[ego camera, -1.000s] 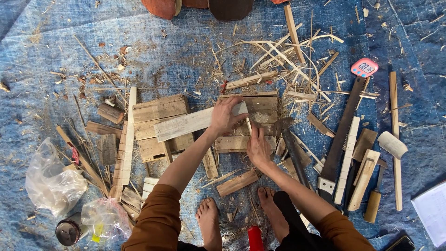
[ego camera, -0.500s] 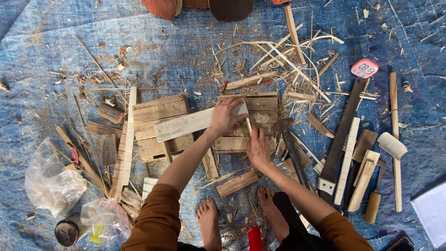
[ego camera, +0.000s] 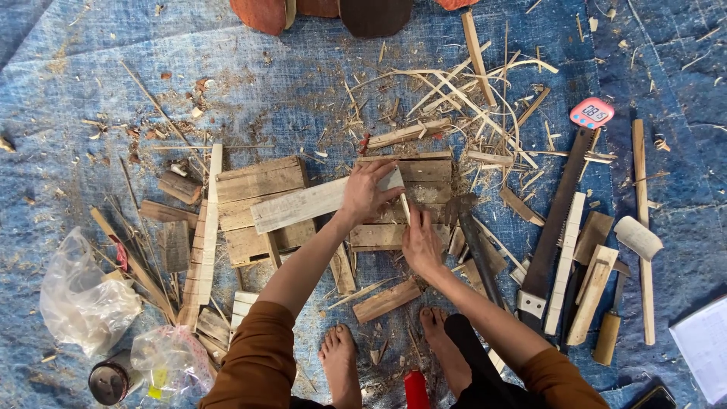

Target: Assembling a wooden structure by positioning slats and hammering nails into place.

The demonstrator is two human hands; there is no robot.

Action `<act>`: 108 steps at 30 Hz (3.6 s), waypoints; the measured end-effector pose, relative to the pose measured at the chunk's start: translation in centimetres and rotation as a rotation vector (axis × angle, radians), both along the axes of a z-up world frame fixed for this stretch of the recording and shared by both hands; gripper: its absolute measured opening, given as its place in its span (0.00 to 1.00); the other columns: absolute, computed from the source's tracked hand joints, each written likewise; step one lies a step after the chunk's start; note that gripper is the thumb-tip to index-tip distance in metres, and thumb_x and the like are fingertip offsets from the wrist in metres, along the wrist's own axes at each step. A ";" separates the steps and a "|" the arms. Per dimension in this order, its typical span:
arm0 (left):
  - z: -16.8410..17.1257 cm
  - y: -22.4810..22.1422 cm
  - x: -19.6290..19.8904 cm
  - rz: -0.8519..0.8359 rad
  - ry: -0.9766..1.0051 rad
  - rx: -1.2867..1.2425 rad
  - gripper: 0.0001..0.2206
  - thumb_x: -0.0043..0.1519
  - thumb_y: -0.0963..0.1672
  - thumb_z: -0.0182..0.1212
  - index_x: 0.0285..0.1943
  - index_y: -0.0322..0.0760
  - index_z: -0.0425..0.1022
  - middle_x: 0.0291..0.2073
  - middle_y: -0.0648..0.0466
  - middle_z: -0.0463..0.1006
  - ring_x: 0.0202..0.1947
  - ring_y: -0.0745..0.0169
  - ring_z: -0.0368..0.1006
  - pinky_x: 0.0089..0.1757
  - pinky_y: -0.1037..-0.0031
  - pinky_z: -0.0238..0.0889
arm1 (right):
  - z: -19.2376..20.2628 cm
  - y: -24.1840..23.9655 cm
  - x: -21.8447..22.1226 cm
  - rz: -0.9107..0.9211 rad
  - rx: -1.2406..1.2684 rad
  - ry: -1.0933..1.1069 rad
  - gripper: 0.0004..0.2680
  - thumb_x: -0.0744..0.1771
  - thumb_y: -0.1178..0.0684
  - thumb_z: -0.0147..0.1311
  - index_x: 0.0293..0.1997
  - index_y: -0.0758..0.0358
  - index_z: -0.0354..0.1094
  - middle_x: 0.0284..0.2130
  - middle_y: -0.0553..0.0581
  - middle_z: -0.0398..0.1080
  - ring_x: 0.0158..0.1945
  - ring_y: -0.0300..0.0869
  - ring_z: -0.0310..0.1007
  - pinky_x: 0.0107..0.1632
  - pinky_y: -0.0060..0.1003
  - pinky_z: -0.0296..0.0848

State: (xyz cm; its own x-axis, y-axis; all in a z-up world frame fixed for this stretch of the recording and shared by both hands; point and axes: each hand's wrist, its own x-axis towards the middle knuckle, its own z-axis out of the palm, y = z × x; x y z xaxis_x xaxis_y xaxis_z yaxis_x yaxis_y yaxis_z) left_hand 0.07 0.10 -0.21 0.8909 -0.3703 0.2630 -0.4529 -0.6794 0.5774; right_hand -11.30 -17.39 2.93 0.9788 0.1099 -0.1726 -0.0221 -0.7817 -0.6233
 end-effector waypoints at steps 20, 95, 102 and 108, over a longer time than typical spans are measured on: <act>0.3 0.0 -0.3 0.024 -0.013 -0.004 0.26 0.55 0.57 0.72 0.60 0.49 0.78 0.53 0.57 0.80 0.49 0.52 0.79 0.45 0.65 0.64 | -11.2 -14.5 -6.7 -0.260 -0.400 -0.133 0.21 0.67 0.44 0.56 0.64 0.63 0.60 0.48 0.61 0.59 0.53 0.63 0.67 0.48 0.57 0.71; 9.0 3.4 -3.8 -0.040 0.001 -0.137 0.37 0.52 0.54 0.76 0.68 0.38 0.66 0.49 0.45 0.81 0.48 0.48 0.73 0.50 0.64 0.61 | -4.4 -3.5 -2.4 0.011 0.042 0.016 0.29 0.62 0.65 0.55 0.73 0.62 0.49 0.45 0.69 0.66 0.52 0.62 0.69 0.42 0.50 0.73; 16.5 2.0 -5.5 -0.158 -0.124 -0.118 0.35 0.53 0.52 0.77 0.67 0.37 0.68 0.48 0.45 0.82 0.46 0.50 0.74 0.50 0.65 0.65 | 9.2 -4.0 -0.5 -0.010 0.786 -0.107 0.26 0.65 0.71 0.39 0.74 0.68 0.44 0.38 0.61 0.66 0.39 0.48 0.68 0.42 0.44 0.69; 28.8 1.6 -8.8 -0.249 -0.243 -0.057 0.34 0.55 0.49 0.77 0.67 0.33 0.67 0.42 0.39 0.82 0.44 0.47 0.74 0.49 0.63 0.67 | 23.9 -5.1 -0.1 0.028 1.048 -0.054 0.13 0.70 0.57 0.53 0.59 0.73 0.63 0.35 0.60 0.68 0.35 0.42 0.69 0.38 0.41 0.74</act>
State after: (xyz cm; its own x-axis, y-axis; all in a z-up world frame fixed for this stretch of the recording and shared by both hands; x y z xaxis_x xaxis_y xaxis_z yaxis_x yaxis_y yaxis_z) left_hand -8.70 1.69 28.57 0.6839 -0.5471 0.4827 -0.7295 -0.5006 0.4661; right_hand -11.43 -22.53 26.80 0.9772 0.2021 0.0658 0.0355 0.1502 -0.9880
